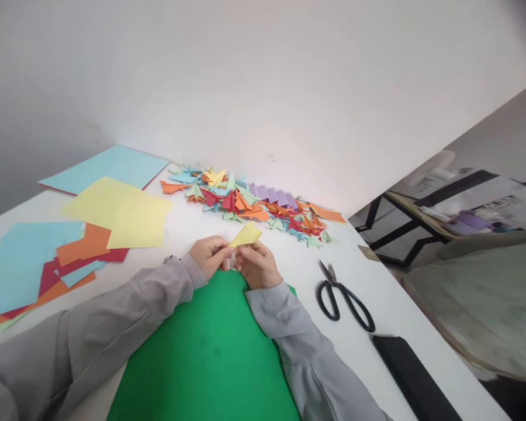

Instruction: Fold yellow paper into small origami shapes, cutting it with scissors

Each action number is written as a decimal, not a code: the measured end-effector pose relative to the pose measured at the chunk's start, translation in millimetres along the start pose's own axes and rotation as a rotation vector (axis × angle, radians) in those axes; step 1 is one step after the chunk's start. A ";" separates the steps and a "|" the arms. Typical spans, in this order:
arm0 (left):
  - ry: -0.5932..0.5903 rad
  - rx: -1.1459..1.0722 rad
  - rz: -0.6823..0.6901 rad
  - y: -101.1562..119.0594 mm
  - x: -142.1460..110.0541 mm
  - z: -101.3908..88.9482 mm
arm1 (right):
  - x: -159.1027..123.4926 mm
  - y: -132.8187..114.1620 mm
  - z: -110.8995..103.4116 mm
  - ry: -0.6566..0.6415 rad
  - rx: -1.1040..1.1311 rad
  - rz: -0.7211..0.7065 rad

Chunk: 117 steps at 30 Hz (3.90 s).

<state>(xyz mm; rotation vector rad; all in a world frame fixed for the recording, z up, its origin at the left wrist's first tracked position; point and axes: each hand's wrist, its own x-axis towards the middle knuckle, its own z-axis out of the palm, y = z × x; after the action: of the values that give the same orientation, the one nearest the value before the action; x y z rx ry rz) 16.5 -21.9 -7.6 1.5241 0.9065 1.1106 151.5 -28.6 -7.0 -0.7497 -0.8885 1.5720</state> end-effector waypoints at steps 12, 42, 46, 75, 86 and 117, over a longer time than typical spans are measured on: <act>-0.042 0.160 0.159 0.4 -2.0 -1.2 | -1.0 7.5 4.6 -0.147 -0.130 -0.024; -0.025 0.050 0.066 -2.6 -1.6 3.2 | 3.1 11.1 -0.3 0.031 -0.040 -0.009; -0.051 0.032 0.056 -3.8 -1.7 2.9 | 3.1 12.5 -0.3 0.102 -0.044 -0.031; -0.159 0.037 -0.091 -3.6 -2.6 4.1 | 2.6 8.1 -0.5 0.244 -0.155 -0.003; -0.133 -0.009 -0.043 3.4 -3.2 3.9 | 3.6 8.1 -2.4 0.123 -0.130 -0.025; -0.076 0.073 -0.031 0.3 -1.6 3.4 | 5.2 2.2 -1.8 0.194 0.041 0.034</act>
<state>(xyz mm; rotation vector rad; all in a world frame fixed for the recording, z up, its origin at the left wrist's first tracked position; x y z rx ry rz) 19.2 -24.3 -7.9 1.5957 0.9236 1.0006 151.0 -23.4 -9.8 -0.8756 -0.7035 1.5133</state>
